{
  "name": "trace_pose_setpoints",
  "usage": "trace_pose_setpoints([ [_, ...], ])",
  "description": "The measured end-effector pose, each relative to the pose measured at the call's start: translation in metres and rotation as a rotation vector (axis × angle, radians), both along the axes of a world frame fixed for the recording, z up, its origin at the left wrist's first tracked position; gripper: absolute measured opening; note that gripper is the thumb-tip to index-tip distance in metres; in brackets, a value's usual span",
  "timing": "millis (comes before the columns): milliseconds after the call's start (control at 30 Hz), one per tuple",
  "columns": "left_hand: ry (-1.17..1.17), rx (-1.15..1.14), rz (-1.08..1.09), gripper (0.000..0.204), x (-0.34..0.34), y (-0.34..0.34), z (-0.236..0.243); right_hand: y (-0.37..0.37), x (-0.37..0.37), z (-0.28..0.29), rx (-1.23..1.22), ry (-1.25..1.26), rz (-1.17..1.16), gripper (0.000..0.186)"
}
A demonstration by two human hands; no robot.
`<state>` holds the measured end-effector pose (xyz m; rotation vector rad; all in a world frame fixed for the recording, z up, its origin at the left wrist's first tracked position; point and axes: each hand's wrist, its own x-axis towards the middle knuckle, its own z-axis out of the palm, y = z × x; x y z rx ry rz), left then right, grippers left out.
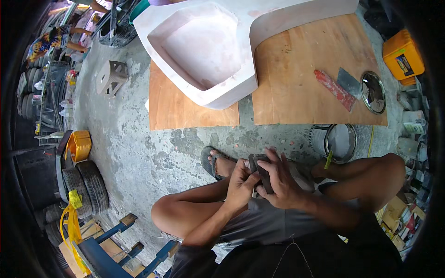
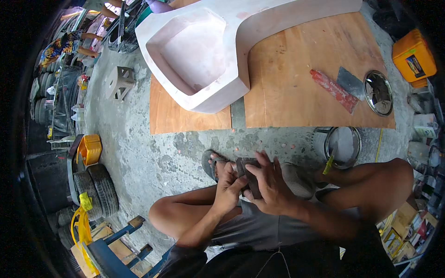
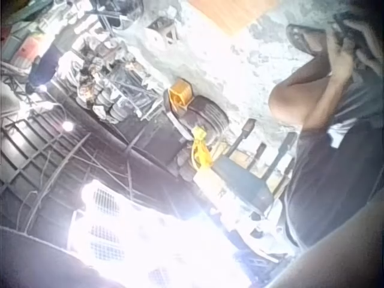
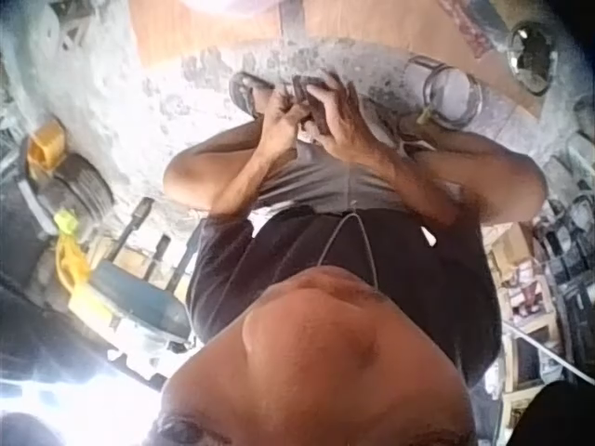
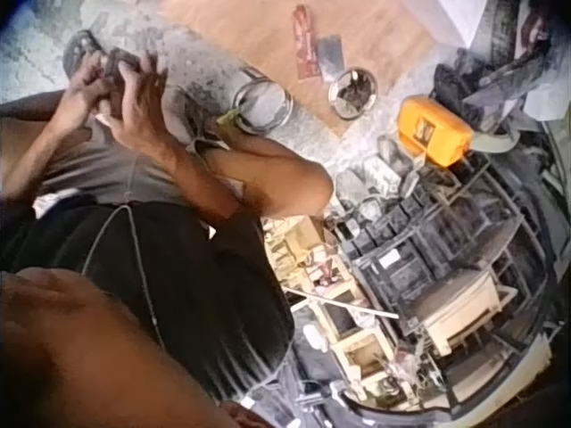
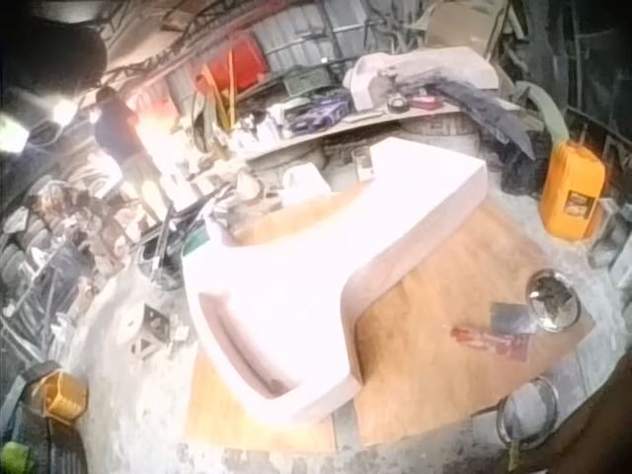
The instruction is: The recorder sands a small piece of material and then mixes body filler in a metal tin using a spatula.
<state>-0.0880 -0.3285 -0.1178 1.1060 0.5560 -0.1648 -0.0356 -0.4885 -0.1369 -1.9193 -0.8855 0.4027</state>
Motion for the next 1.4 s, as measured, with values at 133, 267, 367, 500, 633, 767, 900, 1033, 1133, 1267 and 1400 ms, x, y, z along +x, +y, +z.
trace_pose_setpoints([
  [133, -0.077, 0.055, -0.086, 0.024, -0.003, 0.012, -0.003, -0.003, 0.014, -0.005, 0.05, 0.011, 0.096, 0.075],
  [267, -0.12, 0.133, -0.119, 0.023, -0.009, 0.016, -0.007, -0.005, 0.016, 0.0, 0.086, 0.082, 0.083, 0.073],
  [367, -0.105, 0.169, -0.074, 0.022, -0.01, 0.017, -0.012, -0.006, 0.025, 0.007, 0.11, 0.24, 0.095, 0.07],
  [500, -0.168, 0.251, -0.118, 0.02, 0.003, 0.029, -0.004, -0.003, 0.033, 0.017, 0.14, 0.341, 0.028, 0.072],
  [633, -0.216, -0.034, -0.134, 0.049, 0.014, 0.017, 0.01, -0.007, 0.039, 0.021, 0.043, 0.278, 0.055, 0.086],
  [767, -0.028, -0.025, -0.206, 0.064, 0.006, 0.011, 0.007, -0.014, 0.048, 0.019, -0.01, 0.315, 0.117, 0.095],
  [900, 0.003, 0.007, -0.282, 0.059, 0.006, 0.022, 0.007, -0.022, 0.05, 0.02, 0.023, 0.208, 0.078, 0.096],
  [1033, 0.003, -0.022, -0.122, 0.055, 0.008, 0.022, 0.01, -0.023, 0.048, 0.034, -0.177, -0.098, 0.267, 0.103],
  [1133, -0.028, 0.044, -0.246, 0.058, 0.007, 0.021, 0.013, -0.019, 0.039, 0.023, -0.173, -0.154, 0.259, 0.106],
  [1267, -0.043, 0.07, -0.248, 0.056, 0.001, 0.013, 0.008, -0.014, 0.029, 0.012, -0.108, -0.151, 0.175, 0.106],
  [1400, -0.107, 0.145, -0.223, 0.053, -0.003, 0.008, 0.004, -0.012, 0.037, 0.015, -0.057, -0.121, 0.165, 0.104],
])
